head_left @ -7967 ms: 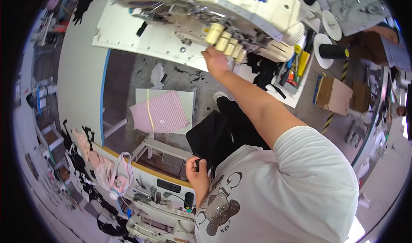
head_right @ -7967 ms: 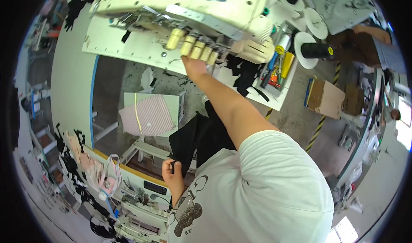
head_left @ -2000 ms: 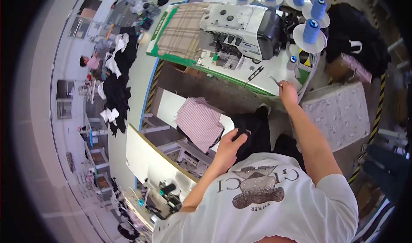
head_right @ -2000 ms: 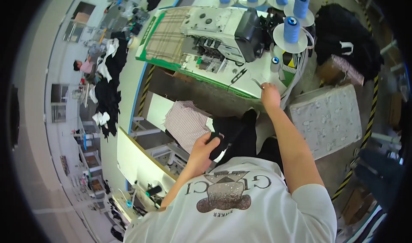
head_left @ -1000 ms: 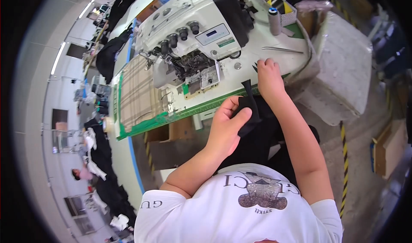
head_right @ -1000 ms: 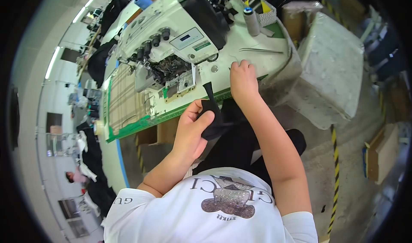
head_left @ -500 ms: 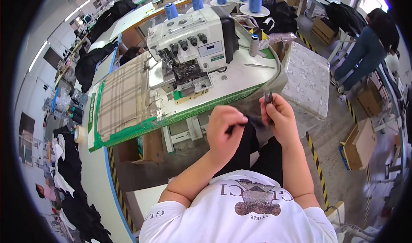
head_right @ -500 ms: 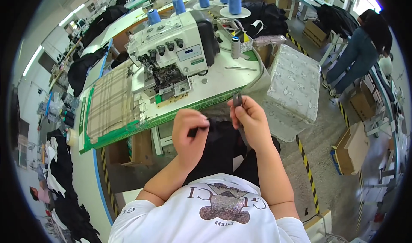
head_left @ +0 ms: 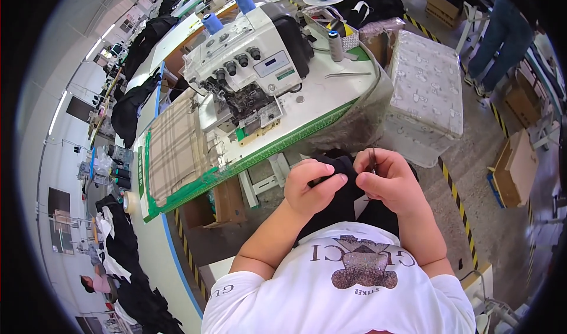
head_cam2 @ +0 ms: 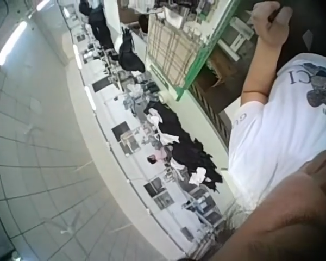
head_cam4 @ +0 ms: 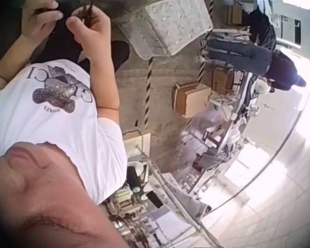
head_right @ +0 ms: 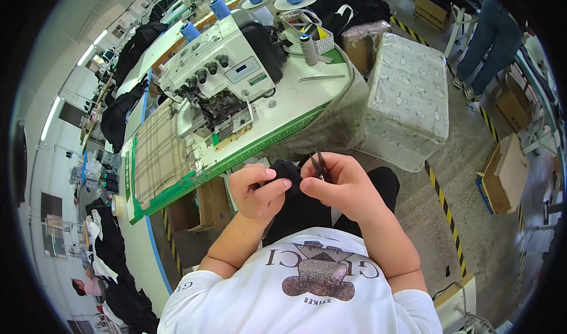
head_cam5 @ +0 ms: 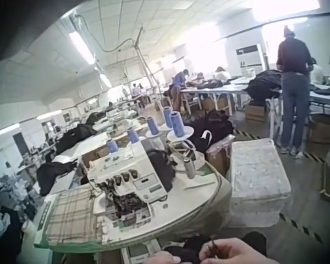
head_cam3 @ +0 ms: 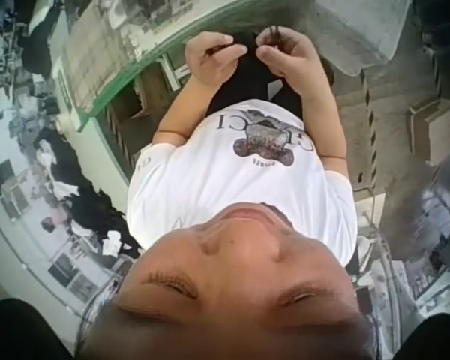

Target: Trimming loose threads from black fabric garments using thread snips.

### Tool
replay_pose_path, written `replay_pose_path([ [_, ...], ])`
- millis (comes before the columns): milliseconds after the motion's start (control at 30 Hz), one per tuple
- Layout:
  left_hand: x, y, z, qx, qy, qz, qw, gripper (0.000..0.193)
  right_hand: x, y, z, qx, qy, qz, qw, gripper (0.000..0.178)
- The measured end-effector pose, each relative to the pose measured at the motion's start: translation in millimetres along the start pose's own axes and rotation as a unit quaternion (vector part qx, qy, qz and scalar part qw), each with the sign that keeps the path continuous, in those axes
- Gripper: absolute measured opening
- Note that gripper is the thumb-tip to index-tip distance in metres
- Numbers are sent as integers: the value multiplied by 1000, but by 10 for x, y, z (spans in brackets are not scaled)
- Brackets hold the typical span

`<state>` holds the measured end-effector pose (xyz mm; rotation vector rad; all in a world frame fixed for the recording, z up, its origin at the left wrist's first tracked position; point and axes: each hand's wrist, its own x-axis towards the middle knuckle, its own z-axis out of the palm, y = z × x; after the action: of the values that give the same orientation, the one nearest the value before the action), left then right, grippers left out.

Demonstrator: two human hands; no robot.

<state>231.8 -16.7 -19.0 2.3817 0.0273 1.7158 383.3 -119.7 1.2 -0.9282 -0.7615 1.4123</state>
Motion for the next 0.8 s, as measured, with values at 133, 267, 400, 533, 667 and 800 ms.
replay_pose_path([
  [133,-46,31,118,7,-10,-37,999,32,0,-4,-90,59,26,-29,998,12],
  [267,-39,36,209,43,-11,-57,997,36,13,-8,-176,71,51,-44,995,8],
  [400,-112,-20,243,69,-65,-58,994,43,8,16,-258,52,59,-39,996,8],
  [533,-99,-81,318,69,-28,-38,997,31,-19,22,-247,-51,142,-79,985,20],
  [667,-136,-125,338,74,-23,-12,997,29,-236,-147,-130,-133,233,-128,955,37],
  [800,-124,-161,346,82,-31,26,996,28,-421,-176,-129,-392,210,-183,877,61],
])
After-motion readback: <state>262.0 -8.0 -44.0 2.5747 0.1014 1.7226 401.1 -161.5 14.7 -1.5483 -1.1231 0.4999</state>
